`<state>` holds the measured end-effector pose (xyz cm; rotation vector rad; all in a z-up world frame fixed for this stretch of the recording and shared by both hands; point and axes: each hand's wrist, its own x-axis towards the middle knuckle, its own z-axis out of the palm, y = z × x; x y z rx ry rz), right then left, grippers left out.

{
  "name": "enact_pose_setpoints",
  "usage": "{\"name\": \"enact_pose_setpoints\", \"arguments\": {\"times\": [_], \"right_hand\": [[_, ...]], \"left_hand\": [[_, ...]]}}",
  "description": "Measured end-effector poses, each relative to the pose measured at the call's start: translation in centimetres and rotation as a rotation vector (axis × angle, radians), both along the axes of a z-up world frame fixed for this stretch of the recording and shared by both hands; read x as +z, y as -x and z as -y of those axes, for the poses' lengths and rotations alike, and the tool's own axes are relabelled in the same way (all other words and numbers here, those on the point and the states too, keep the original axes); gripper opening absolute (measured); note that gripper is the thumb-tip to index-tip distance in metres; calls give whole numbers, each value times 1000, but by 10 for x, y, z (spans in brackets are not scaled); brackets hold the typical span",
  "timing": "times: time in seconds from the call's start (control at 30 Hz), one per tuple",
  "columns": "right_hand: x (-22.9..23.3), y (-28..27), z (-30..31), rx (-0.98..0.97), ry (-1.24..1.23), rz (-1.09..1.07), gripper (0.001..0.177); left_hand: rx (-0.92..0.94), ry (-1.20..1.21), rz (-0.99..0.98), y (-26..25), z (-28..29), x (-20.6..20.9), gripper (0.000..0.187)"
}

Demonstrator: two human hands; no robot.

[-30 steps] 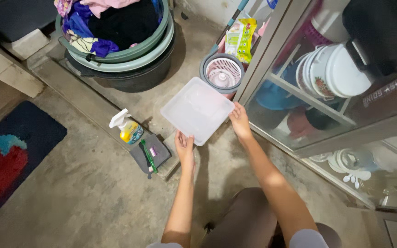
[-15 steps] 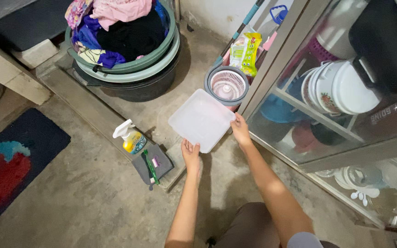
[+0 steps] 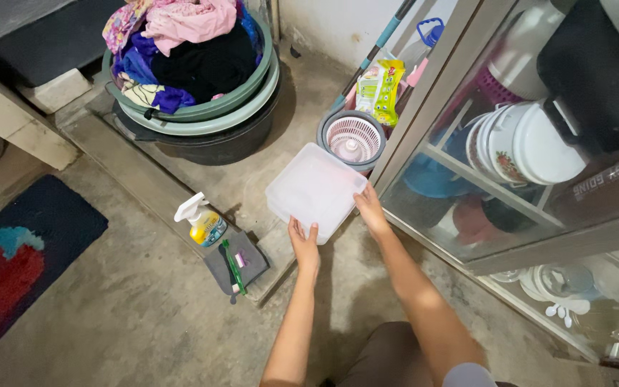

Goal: The person opens a glass-door cabinet and removes multiple clear plastic containers one by one, placing them in a stack on the floor. The person continues to remove containers until the cabinet is empty, then closes the cabinet door.

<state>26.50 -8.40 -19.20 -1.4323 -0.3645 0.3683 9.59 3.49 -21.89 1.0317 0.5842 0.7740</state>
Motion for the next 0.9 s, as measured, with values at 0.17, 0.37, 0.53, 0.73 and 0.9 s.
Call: {"name": "enact_pose_setpoints", "arguments": {"times": [0.17,0.37,0.53,0.73,0.9], "right_hand": [[13,9,1,29,110,-188,79],[28,22,5,87,214,-214,77],[26,29,14,104,175,-216,76],[23,47,33,83,98,-289,81],[25,70,54,62,91,-275,79]], "left_hand": [[-29,7,-40,3,1,11,79],[-4,8,-51,-4,1,5,81],[-16,-10,-91,-3,1,-3,86],[-5,-120,-100,5,-8,1,83],[-21,-3,-119,27,-4,18,79]]}}
